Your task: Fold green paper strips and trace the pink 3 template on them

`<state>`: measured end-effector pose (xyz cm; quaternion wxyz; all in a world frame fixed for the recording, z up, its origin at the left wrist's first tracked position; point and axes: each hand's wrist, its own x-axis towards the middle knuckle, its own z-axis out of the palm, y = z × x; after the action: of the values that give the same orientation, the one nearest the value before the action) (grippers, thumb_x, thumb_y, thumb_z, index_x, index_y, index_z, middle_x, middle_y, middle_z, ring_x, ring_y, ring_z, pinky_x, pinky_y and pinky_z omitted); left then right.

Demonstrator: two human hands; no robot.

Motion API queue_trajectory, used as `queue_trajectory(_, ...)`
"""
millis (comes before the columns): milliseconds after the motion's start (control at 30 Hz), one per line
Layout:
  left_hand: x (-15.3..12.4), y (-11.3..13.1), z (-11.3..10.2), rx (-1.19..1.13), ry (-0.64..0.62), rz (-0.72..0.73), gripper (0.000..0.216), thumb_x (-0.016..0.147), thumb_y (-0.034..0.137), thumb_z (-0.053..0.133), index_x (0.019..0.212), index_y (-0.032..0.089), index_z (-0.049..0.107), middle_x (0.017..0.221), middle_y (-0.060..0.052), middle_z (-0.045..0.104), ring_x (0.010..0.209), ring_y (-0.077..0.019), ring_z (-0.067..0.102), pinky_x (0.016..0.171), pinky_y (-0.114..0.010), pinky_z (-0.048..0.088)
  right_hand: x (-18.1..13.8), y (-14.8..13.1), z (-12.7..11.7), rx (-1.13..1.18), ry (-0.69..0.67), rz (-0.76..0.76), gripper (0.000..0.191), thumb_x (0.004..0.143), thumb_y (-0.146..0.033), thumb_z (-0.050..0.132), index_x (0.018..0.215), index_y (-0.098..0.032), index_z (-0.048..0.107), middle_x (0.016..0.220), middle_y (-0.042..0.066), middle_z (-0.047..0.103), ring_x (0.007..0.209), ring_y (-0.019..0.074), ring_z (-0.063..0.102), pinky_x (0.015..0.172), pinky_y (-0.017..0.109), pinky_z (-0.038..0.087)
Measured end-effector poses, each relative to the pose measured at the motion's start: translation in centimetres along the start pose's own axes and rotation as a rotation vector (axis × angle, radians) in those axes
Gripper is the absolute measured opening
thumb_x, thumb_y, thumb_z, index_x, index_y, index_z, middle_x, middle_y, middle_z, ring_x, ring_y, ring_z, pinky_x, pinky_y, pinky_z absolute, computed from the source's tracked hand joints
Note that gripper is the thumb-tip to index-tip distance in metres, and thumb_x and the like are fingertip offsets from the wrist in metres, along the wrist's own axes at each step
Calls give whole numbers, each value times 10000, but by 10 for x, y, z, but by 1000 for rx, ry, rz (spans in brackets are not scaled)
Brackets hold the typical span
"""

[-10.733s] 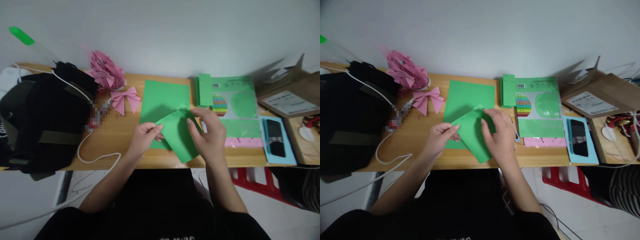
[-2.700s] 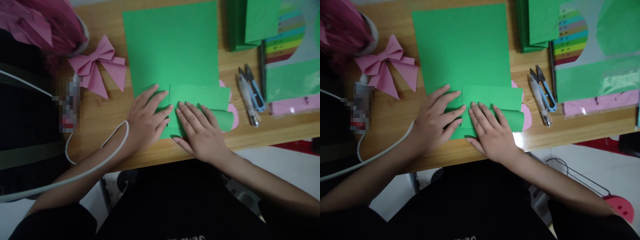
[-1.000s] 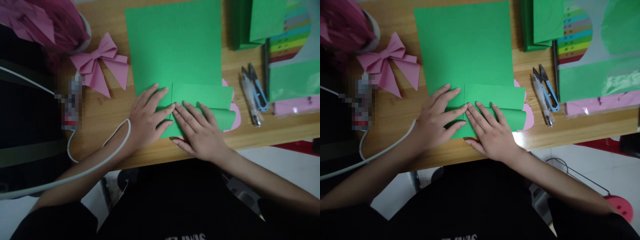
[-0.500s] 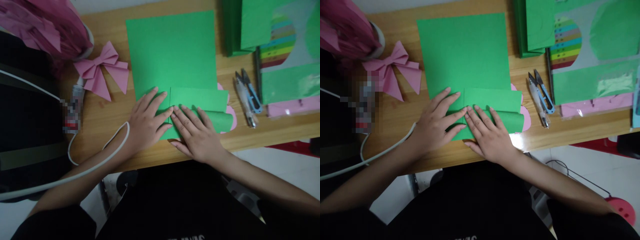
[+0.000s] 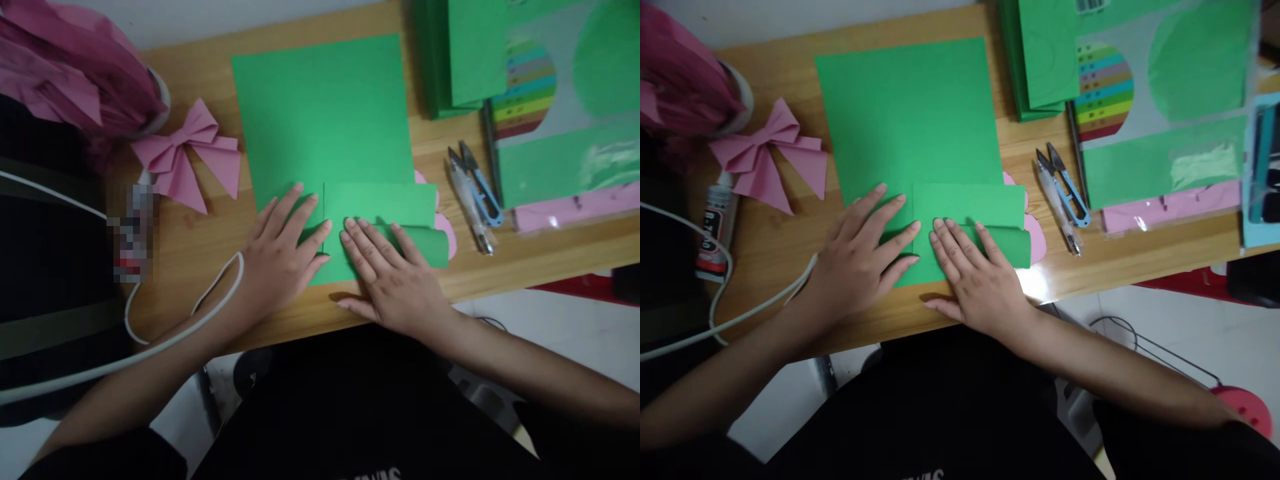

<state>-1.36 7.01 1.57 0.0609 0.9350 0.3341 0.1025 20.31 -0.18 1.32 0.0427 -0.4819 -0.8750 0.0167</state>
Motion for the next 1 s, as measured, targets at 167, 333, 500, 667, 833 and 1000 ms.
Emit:
queue_trajectory(167, 2, 1, -1, -39, -20, -24, 357, 949, 342, 614, 1270, 189, 640, 1467, -179, 530, 1435, -382, 411, 1126, -566, 407, -15, 12, -5, 10, -16, 57, 884, 972, -653, 316, 1559, 0, 209, 1545, 207, 435, 1422, 302, 425, 1188, 501, 228)
queue_trajectory(333, 6, 4, -1, -2, -6, -3, 342, 947, 326, 616, 1240, 152, 653, 1421, -219, 557, 1401, -404, 451, 1072, -575, 466, -34, 27, -9, 25, -3, 133, 896, 965, -643, 361, 1585, -36, 135, 1543, 209, 439, 1416, 310, 442, 1193, 509, 226)
queue_trajectory(500, 8, 6, -2, -18, -29, -30, 340, 952, 330, 605, 1243, 161, 655, 1440, -204, 545, 1417, -393, 432, 1076, -583, 462, -53, 39, -10, 20, 22, 189, 912, 946, -653, 413, 1579, -38, 181, 1522, 216, 468, 1413, 326, 447, 1194, 512, 227)
queue_trajectory(667, 6, 5, 0, -67, -42, -54, 357, 962, 360, 581, 1265, 183, 649, 1481, -181, 513, 1439, -391, 400, 1108, -585, 420, -64, 45, -10, 7, 33, 205, 919, 932, -646, 465, 1563, -23, 223, 1510, 227, 478, 1425, 340, 434, 1212, 539, 204)
queue_trajectory(833, 4, 5, 2, -35, -35, -59, 360, 965, 365, 573, 1280, 201, 634, 1485, -168, 513, 1440, -380, 401, 1107, -568, 425, -69, 47, -8, -7, 70, 216, 947, 910, -646, 517, 1570, -42, 207, 1503, 228, 487, 1426, 327, 440, 1209, 536, 240)
queue_trajectory(1000, 5, 11, -1, 38, -38, -55, 362, 978, 361, 548, 1276, 175, 635, 1458, -194, 532, 1426, -387, 421, 1088, -560, 442, -73, 57, -9, 48, 74, 202, 892, 925, -630, 497, 1563, -63, 240, 1514, 231, 474, 1430, 333, 425, 1182, 543, 289)
